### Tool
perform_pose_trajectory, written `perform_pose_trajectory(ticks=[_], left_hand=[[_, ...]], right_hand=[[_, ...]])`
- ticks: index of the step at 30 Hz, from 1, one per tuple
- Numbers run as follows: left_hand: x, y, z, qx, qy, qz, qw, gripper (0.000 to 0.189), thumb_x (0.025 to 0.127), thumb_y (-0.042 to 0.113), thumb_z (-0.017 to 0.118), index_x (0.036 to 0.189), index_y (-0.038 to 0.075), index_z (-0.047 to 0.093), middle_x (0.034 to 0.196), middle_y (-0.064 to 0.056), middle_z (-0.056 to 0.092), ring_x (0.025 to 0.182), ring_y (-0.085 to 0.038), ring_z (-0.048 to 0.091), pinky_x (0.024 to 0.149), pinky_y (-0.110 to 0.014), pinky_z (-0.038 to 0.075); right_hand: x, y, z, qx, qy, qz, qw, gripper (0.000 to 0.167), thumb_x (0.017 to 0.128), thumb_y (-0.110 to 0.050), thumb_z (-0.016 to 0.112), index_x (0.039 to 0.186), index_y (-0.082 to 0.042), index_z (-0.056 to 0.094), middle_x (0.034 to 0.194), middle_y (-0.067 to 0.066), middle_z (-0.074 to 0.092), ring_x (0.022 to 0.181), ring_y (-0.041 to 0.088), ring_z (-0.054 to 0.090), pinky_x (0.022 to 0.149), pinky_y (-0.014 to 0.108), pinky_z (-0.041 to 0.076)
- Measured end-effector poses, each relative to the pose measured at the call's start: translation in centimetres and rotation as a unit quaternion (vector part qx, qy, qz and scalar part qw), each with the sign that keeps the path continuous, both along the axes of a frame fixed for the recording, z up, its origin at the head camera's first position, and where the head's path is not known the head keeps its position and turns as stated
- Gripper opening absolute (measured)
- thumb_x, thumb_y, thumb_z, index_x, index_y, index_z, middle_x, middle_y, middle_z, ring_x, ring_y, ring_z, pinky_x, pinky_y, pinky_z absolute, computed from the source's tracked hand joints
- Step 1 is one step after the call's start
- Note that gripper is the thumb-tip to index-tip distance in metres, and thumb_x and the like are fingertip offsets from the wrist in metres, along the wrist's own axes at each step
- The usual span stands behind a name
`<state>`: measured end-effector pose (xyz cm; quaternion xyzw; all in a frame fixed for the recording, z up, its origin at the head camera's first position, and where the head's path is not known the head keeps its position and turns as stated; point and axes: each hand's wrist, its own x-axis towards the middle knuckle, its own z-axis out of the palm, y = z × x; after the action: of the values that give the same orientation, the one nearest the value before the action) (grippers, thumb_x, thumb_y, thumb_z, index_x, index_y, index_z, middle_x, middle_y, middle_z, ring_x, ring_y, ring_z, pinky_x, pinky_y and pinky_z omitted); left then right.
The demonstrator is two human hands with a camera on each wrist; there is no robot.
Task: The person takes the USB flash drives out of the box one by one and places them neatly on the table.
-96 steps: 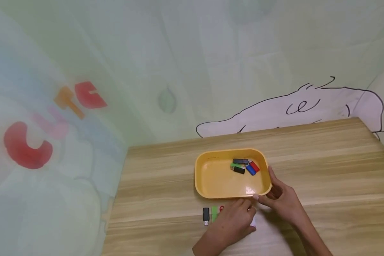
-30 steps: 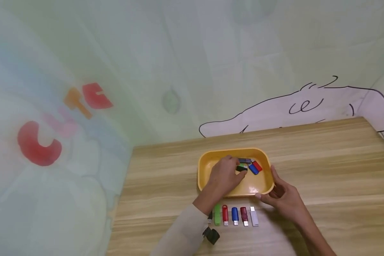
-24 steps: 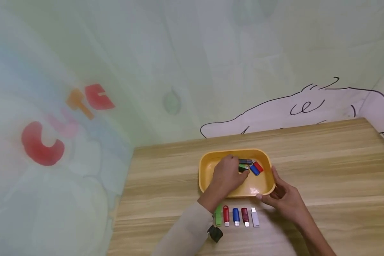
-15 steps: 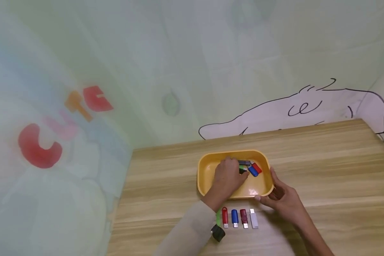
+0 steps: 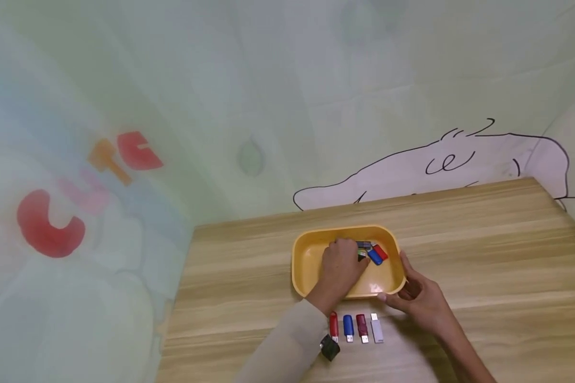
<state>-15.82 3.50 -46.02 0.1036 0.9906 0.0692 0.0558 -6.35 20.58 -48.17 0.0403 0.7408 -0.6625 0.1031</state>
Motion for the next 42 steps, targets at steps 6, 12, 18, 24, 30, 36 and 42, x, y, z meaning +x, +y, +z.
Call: perform_pose_trajectory(ticks=[6,12,18,24,30,36,42], left_hand=[[0.2,0.1,0.1,0.002,0.006,-0.01,0.9999,0.038,0.093,0.048,0.081,0.095,0.01,0.079,0.075,0.001,0.063,0.067,-0.013,0.055,0.058,-0.023,0.043],[0.2,0.3,-0.3,0.0,0.017,-0.009,0.9998,0.036,0.093,0.044,0.082,0.098,0.009,0.08,0.08,0.001,0.066,0.068,-0.014,0.058,0.059,-0.022,0.047],[0.5,0.4,0.0,-0.004,0.012,-0.008,0.9999,0.035,0.093,0.043,0.082,0.099,0.008,0.079,0.082,0.0,0.068,0.071,-0.014,0.061,0.061,-0.023,0.051],[0.4,0.3,0.7,-0.018,0.019,-0.008,0.9996,0.037,0.093,0.042,0.082,0.101,0.007,0.077,0.084,-0.002,0.066,0.076,-0.016,0.063,0.067,-0.025,0.055],[0.7,0.3,1.5,-0.017,0.025,-0.012,0.9995,0.04,0.092,0.042,0.083,0.105,0.005,0.075,0.088,-0.004,0.068,0.081,-0.018,0.067,0.071,-0.026,0.058],[1.2,0.2,2.6,-0.009,0.026,0.001,0.9996,0.042,0.09,0.041,0.086,0.108,0.005,0.074,0.092,-0.006,0.07,0.086,-0.019,0.07,0.077,-0.028,0.061],[1.6,-0.3,3.3,0.002,0.028,0.002,0.9996,0.038,0.087,0.037,0.089,0.107,0.007,0.075,0.091,-0.005,0.067,0.082,-0.018,0.065,0.075,-0.028,0.06]], right_hand=[[-0.1,-0.1,-0.1,-0.001,-0.002,-0.001,1.0,0.11,0.086,-0.01,0.089,0.168,-0.005,0.015,0.175,0.02,0.016,0.15,0.038,0.04,0.103,0.022,0.05],[-0.1,-0.1,-0.2,0.007,0.0,-0.003,1.0,0.109,0.086,-0.008,0.089,0.168,-0.007,0.017,0.175,0.018,0.016,0.149,0.039,0.043,0.102,0.024,0.052],[0.0,-0.1,-0.1,0.006,-0.008,-0.004,0.9999,0.109,0.086,-0.009,0.089,0.168,-0.007,0.017,0.175,0.018,0.016,0.15,0.038,0.041,0.104,0.024,0.05],[-0.1,-0.1,0.0,0.012,-0.006,-0.003,0.9999,0.109,0.086,-0.011,0.089,0.168,-0.006,0.017,0.174,0.019,0.018,0.15,0.038,0.042,0.103,0.023,0.051],[-0.1,0.1,0.1,0.026,-0.008,-0.003,0.9996,0.11,0.086,-0.013,0.09,0.168,-0.007,0.017,0.174,0.02,0.02,0.149,0.039,0.043,0.102,0.023,0.051],[-0.1,0.2,0.3,0.03,-0.018,-0.001,0.9994,0.112,0.086,-0.016,0.09,0.168,-0.008,0.016,0.174,0.02,0.021,0.151,0.038,0.04,0.102,0.02,0.05],[-0.3,0.3,0.3,0.041,-0.027,-0.001,0.9988,0.112,0.086,-0.02,0.091,0.168,-0.01,0.015,0.174,0.019,0.021,0.151,0.039,0.041,0.103,0.023,0.05]])
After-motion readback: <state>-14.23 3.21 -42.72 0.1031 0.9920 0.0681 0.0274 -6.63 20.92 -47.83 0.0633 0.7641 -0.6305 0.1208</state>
